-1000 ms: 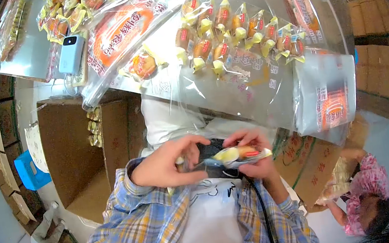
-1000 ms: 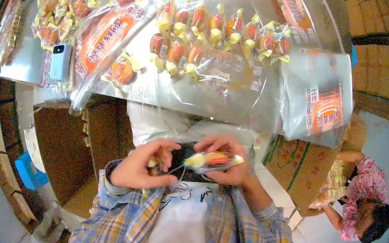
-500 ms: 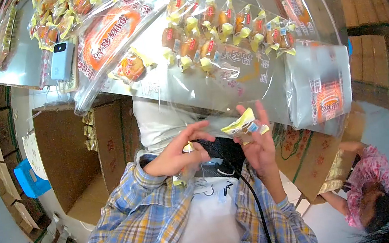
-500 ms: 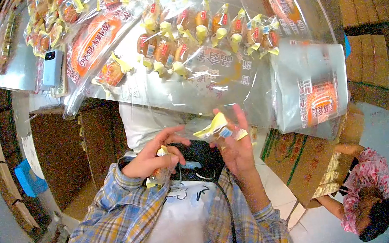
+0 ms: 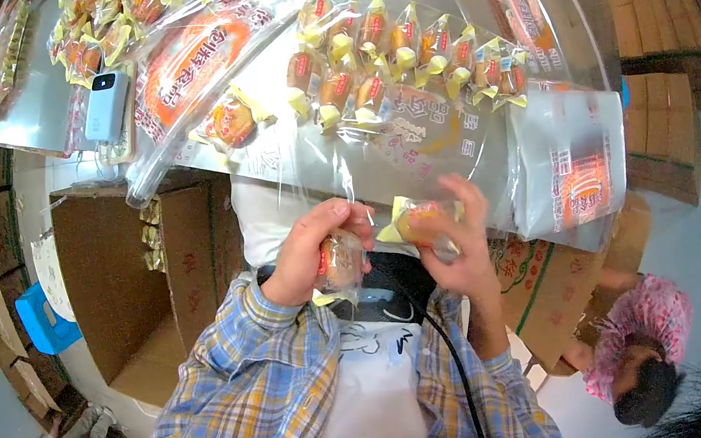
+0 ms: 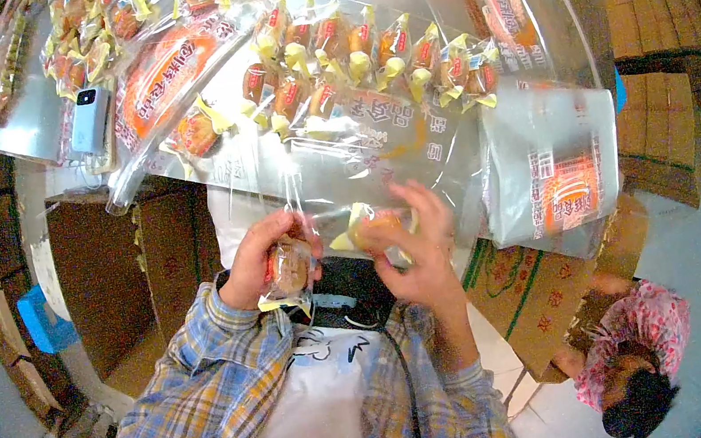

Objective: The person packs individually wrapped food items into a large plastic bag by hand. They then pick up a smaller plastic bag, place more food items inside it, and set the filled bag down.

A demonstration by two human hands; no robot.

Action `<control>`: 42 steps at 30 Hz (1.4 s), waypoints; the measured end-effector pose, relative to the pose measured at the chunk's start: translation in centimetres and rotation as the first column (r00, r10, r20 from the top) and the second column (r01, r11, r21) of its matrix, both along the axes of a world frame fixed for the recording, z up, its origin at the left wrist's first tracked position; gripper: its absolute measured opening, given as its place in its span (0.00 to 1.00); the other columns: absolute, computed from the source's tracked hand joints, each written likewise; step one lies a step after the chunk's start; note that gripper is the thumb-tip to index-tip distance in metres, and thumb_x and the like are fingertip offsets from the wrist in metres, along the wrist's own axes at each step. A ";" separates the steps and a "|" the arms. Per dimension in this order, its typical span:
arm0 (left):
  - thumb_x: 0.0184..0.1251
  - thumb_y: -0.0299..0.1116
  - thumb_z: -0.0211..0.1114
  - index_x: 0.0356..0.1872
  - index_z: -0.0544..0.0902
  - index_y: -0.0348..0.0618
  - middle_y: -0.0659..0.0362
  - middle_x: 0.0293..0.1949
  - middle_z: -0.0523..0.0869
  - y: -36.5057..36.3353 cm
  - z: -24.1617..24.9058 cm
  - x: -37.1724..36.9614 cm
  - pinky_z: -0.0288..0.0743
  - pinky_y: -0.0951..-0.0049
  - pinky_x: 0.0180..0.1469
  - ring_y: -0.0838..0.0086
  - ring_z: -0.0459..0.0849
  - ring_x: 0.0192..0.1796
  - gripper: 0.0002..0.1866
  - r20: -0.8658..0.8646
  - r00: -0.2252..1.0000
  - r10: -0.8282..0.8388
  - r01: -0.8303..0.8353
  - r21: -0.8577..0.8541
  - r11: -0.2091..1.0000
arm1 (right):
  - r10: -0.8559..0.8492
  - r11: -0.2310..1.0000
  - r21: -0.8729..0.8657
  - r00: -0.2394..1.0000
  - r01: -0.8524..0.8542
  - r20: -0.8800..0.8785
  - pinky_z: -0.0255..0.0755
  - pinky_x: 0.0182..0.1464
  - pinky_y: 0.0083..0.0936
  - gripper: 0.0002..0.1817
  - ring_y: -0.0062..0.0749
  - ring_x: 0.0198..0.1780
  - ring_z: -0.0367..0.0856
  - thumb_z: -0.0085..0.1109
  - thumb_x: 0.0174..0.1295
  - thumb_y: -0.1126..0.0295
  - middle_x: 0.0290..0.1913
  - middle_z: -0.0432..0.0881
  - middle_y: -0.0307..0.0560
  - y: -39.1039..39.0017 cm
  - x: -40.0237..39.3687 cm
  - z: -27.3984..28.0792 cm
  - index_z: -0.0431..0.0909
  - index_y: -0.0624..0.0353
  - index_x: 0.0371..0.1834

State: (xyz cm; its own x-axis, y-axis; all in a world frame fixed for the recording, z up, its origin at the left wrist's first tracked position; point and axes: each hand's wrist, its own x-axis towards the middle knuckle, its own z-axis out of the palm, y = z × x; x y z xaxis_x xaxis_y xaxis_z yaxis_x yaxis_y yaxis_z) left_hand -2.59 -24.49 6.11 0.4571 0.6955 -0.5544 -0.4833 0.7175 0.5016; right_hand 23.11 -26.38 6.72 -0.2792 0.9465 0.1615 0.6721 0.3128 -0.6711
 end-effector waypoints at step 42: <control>0.67 0.17 0.73 0.69 0.69 0.40 0.55 0.60 0.79 1.2 -0.6 3.7 0.88 0.70 0.57 0.66 0.86 0.61 0.32 -0.232 0.932 0.279 -0.145 0.464 0.874 | -0.451 0.862 -0.460 0.731 0.211 -0.511 0.76 0.71 0.42 0.31 0.44 0.71 0.77 0.69 0.65 0.77 0.72 0.74 0.55 8.7 -2.5 -4.6 0.71 0.62 0.71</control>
